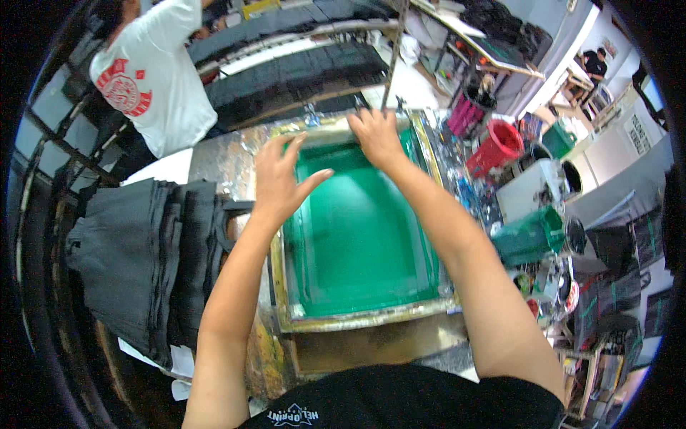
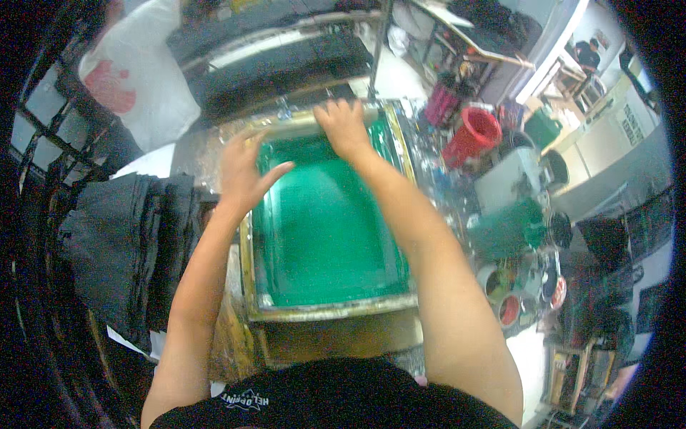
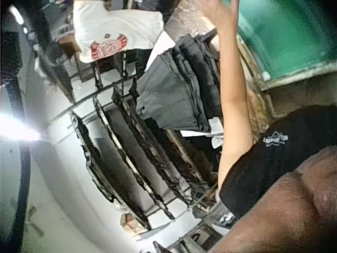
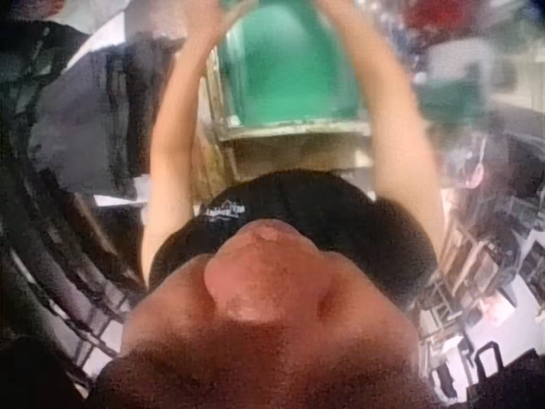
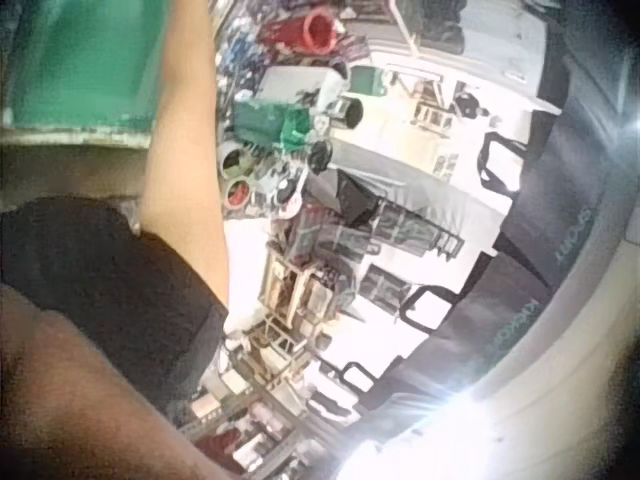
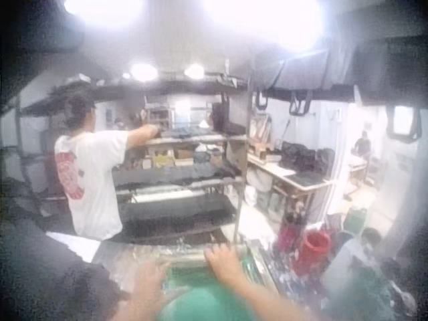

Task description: The person places a black tote bag onto a printing platform, lowers a green-inked screen, and uses a squeegee to apply the design, before lifting the screen and setting the bag aside.

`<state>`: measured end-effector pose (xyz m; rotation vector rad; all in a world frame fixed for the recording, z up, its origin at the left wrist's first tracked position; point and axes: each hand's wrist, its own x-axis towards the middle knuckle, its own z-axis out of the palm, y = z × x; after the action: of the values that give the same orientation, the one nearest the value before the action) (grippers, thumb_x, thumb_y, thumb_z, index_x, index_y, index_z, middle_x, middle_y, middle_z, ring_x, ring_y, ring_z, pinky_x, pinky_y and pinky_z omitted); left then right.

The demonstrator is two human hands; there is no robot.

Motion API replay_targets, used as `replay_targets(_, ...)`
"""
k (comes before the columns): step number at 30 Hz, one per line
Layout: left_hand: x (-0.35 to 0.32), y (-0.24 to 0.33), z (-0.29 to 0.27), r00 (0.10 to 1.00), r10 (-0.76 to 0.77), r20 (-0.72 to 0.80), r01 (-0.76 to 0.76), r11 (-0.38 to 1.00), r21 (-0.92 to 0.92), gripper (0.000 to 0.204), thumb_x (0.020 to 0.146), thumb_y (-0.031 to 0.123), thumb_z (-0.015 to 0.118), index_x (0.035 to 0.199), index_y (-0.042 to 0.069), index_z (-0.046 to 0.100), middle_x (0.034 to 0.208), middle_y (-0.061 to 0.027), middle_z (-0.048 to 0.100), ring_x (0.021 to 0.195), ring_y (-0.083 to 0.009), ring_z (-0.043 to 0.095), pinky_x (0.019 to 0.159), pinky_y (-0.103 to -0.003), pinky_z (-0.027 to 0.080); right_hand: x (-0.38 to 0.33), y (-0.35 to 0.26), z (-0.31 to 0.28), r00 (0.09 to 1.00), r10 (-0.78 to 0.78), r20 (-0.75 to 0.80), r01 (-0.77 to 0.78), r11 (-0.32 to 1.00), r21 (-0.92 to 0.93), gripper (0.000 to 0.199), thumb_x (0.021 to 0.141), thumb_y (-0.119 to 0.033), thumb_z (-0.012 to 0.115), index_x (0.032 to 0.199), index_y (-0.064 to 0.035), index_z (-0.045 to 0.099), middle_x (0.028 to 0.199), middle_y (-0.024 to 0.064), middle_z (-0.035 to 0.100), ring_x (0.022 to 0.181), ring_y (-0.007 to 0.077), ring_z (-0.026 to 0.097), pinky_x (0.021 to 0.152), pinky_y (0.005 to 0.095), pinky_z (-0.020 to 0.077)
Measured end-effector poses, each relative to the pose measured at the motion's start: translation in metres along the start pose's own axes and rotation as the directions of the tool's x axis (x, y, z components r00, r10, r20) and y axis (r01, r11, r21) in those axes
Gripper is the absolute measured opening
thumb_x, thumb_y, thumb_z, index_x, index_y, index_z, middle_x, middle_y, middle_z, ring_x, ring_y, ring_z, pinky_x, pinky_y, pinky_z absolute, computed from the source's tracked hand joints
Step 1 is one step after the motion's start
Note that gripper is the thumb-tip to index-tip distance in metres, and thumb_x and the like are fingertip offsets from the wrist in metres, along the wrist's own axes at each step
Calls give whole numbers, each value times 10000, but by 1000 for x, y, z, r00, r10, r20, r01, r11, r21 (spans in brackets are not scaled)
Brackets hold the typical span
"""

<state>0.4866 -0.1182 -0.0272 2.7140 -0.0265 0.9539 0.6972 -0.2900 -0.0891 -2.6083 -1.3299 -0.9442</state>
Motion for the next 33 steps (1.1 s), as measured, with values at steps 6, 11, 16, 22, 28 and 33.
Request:
replay_targets(6, 67, -46, 68, 952, -181, 247, 93, 939, 331, 814, 891, 721, 639, 1261, -3, 680, 1170, -163, 696, 1082, -343, 624, 954, -470, 486, 23, 36, -18, 979, -25, 202, -24, 972, 234, 397, 867, -76, 689, 1253, -152, 638, 1156, 73, 702, 1136, 313, 645, 1016, 563, 413)
replay_targets(11, 56, -41, 75, 975, -92, 200, 22, 945, 327, 722, 898, 705, 635, 1070, 9, 722, 1079, -164, 718, 991, -340, 666, 907, -456, 505, -3, 58, -19, 935, 76, 346, -144, 974, 176, 516, 782, -116, 815, 1260, -155, 624, 1218, 76, 712, 1211, 288, 655, 1052, 596, 412)
replay_targets(16, 49, -50, 82, 996, 3, 90, -28, 957, 287, 679, 880, 690, 670, 989, 21, 714, 966, -153, 731, 955, -346, 691, 872, -454, 514, -14, 56, -14, 968, 57, 243, -97, 983, 157, 518, 794, -145, 832, 1267, -171, 621, 1159, 47, 743, 1167, 282, 683, 1101, 592, 389)
replay_targets(22, 7, -33, 65, 997, 73, 30, -78, 952, 295, 624, 867, 686, 677, 861, 63, 652, 861, -114, 660, 825, -314, 656, 755, -441, 501, -44, 32, -49, 965, 19, 260, -54, 990, 128, 412, 800, -159, 820, 1158, -150, 616, 1036, 65, 750, 1040, 289, 712, 1020, 570, 423)
replay_targets(28, -54, 16, 29, 995, 85, 48, -95, 956, 278, 583, 832, 639, 747, 836, 66, 638, 813, -92, 643, 781, -293, 644, 718, -411, 500, -106, 1, -105, 956, -2, 294, -38, 991, 132, 388, 792, -99, 792, 1139, -128, 622, 1005, 68, 740, 1027, 296, 708, 956, 529, 434)
replay_targets(33, -109, 56, -8, 994, 87, 71, -103, 957, 271, 570, 801, 625, 778, 821, 75, 627, 779, -78, 601, 733, -282, 609, 707, -414, 491, -162, -31, -158, 947, -5, 320, -50, 985, 163, 401, 799, -81, 768, 1175, -125, 635, 997, 67, 728, 992, 293, 703, 965, 540, 428)
